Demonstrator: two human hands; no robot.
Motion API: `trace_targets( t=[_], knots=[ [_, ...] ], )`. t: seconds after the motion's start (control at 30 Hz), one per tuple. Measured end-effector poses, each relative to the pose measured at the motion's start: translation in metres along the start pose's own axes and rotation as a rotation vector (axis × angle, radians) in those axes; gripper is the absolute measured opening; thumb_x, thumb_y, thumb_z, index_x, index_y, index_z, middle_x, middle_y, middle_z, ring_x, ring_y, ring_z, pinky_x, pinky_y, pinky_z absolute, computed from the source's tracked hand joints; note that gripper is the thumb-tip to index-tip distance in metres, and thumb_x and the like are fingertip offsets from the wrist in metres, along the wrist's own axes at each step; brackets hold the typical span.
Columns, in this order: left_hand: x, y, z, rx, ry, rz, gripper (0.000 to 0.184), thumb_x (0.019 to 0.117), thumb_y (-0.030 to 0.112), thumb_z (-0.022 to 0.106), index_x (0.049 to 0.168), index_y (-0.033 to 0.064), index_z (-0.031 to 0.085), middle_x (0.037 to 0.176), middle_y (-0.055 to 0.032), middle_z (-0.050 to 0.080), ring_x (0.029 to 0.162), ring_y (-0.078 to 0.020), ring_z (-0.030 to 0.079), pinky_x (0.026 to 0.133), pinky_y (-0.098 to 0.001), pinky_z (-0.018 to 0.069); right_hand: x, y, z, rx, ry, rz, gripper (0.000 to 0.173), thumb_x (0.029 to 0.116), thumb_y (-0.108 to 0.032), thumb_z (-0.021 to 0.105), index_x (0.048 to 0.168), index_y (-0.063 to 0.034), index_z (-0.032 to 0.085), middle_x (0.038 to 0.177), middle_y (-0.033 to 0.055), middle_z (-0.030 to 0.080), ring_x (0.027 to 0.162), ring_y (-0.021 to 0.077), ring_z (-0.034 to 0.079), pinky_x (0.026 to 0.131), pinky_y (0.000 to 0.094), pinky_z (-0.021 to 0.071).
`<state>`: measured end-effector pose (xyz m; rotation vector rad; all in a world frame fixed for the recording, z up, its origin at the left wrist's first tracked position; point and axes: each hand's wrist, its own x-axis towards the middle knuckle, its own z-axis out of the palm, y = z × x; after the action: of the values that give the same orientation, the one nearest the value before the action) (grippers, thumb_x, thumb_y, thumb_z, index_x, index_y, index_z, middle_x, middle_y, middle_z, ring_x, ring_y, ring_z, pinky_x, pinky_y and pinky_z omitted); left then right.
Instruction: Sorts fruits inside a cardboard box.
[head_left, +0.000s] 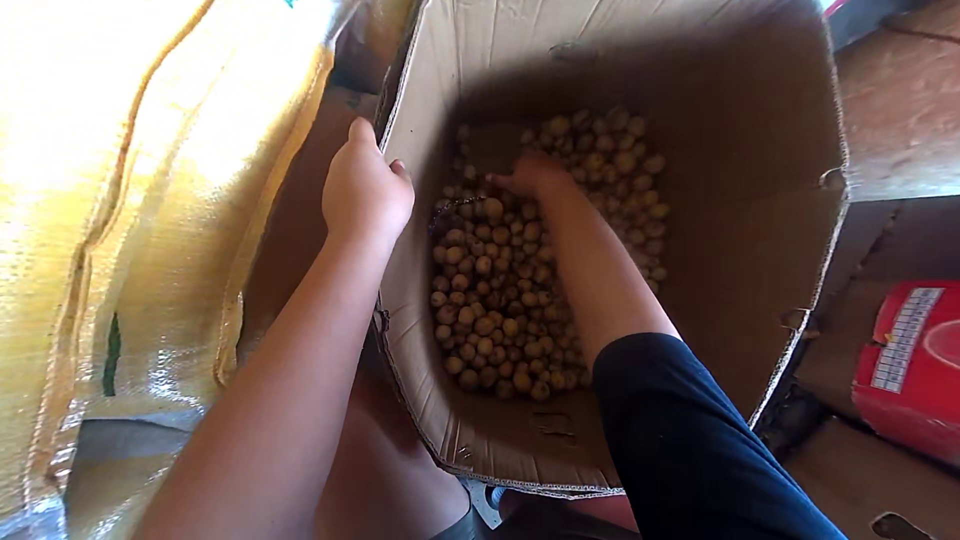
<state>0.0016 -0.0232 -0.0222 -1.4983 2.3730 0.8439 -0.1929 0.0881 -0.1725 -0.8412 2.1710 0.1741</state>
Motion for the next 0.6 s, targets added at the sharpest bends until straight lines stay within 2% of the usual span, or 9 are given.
trace_targets(
  t=[0.03, 0.1, 0.2, 0.27, 0.3, 0.47, 0.5, 0.57, 0.6],
  knots=[
    [0.0, 0.0, 0.0, 0.0, 0.0, 0.001, 0.044, 0.1036, 0.015, 0.058, 0.143, 0.0021, 0.045, 0.127, -0.0248, 0.064, 0.123, -0.0398, 0.063, 0.099, -0.0593, 0.0501, -0.003, -0.004, -0.003, -0.018, -0.005, 0.017, 0.086, 0.0984, -0.071, 0.045, 0.137, 0.0035, 0.06, 0.154, 0.0248, 0.047, 0.146, 0.0401, 0.041, 0.119, 0.0661, 0.0242],
    [-0.001, 0.0, 0.0, -0.001, 0.006, -0.001, 0.044, 0.1039, 0.015, 0.058, 0.144, 0.0029, 0.045, 0.127, -0.0248, 0.065, 0.122, -0.0392, 0.064, 0.099, -0.0586, 0.0503, -0.001, -0.005, -0.001, -0.019, -0.003, 0.029, 0.088, 0.0976, -0.07, 0.048, 0.144, 0.0048, 0.053, 0.157, 0.0263, 0.041, 0.149, 0.042, 0.035, 0.121, 0.0656, 0.0207],
    [0.001, -0.002, 0.0, 0.006, 0.016, 0.006, 0.042, 0.1035, 0.016, 0.059, 0.142, 0.0032, 0.046, 0.124, -0.0243, 0.065, 0.121, -0.0384, 0.064, 0.098, -0.0578, 0.051, 0.013, 0.006, 0.015, 0.041, 0.017, 0.019, 0.09, 0.0939, -0.074, 0.051, 0.146, -0.0014, 0.055, 0.16, 0.0257, 0.037, 0.151, 0.0446, 0.03, 0.119, 0.0662, 0.0245],
    [0.001, -0.003, 0.001, 0.01, 0.013, 0.011, 0.045, 0.103, 0.016, 0.059, 0.144, 0.0018, 0.045, 0.127, -0.0252, 0.064, 0.123, -0.0396, 0.063, 0.1, -0.0588, 0.05, 0.012, 0.007, 0.017, 0.048, 0.009, -0.006, 0.078, 0.0955, -0.07, 0.052, 0.136, -0.0056, 0.065, 0.149, 0.0246, 0.052, 0.144, 0.0445, 0.041, 0.115, 0.0684, 0.0304],
    [0.001, -0.003, 0.001, 0.009, 0.012, 0.012, 0.046, 0.1029, 0.015, 0.059, 0.144, 0.0016, 0.045, 0.128, -0.0253, 0.064, 0.124, -0.0395, 0.063, 0.1, -0.0588, 0.0496, 0.012, 0.006, 0.015, 0.04, -0.013, -0.009, 0.073, 0.0962, -0.068, 0.053, 0.132, -0.0065, 0.068, 0.145, 0.024, 0.056, 0.141, 0.0441, 0.045, 0.113, 0.0692, 0.0325],
    [0.002, -0.004, 0.001, 0.0, 0.016, 0.015, 0.042, 0.1031, 0.015, 0.059, 0.141, 0.003, 0.047, 0.126, -0.023, 0.065, 0.121, -0.0356, 0.064, 0.1, -0.0551, 0.0507, 0.014, -0.012, 0.001, -0.096, -0.072, -0.023, 0.065, 0.097, -0.058, 0.059, 0.127, -0.0013, 0.069, 0.141, 0.0267, 0.058, 0.138, 0.045, 0.048, 0.111, 0.0695, 0.034],
    [0.002, -0.004, 0.002, 0.001, 0.017, 0.019, 0.041, 0.1032, 0.016, 0.06, 0.14, 0.0033, 0.047, 0.125, -0.0224, 0.066, 0.121, -0.035, 0.065, 0.1, -0.0546, 0.0511, 0.015, -0.011, 0.002, -0.103, -0.065, -0.024, 0.065, 0.0975, -0.058, 0.059, 0.127, -0.0008, 0.069, 0.142, 0.0269, 0.057, 0.139, 0.0447, 0.047, 0.112, 0.0692, 0.0333],
    [0.003, -0.004, 0.001, 0.001, 0.019, 0.021, 0.041, 0.1034, 0.016, 0.059, 0.14, 0.0035, 0.047, 0.124, -0.0224, 0.066, 0.121, -0.0348, 0.065, 0.099, -0.0546, 0.0512, 0.019, -0.005, 0.007, -0.084, -0.054, -0.026, 0.073, 0.099, -0.063, 0.053, 0.135, 0.0002, 0.064, 0.151, 0.0263, 0.049, 0.147, 0.043, 0.037, 0.12, 0.0672, 0.0198],
    [0.002, -0.004, 0.001, 0.002, 0.02, 0.02, 0.041, 0.1033, 0.016, 0.059, 0.14, 0.0036, 0.047, 0.125, -0.0223, 0.066, 0.121, -0.0346, 0.065, 0.1, -0.0545, 0.0511, 0.022, 0.0, 0.012, -0.064, -0.047, -0.021, 0.078, 0.0979, -0.066, 0.052, 0.14, -0.0013, 0.061, 0.156, 0.0253, 0.043, 0.15, 0.0429, 0.032, 0.121, 0.0668, 0.0174]
  ],
)
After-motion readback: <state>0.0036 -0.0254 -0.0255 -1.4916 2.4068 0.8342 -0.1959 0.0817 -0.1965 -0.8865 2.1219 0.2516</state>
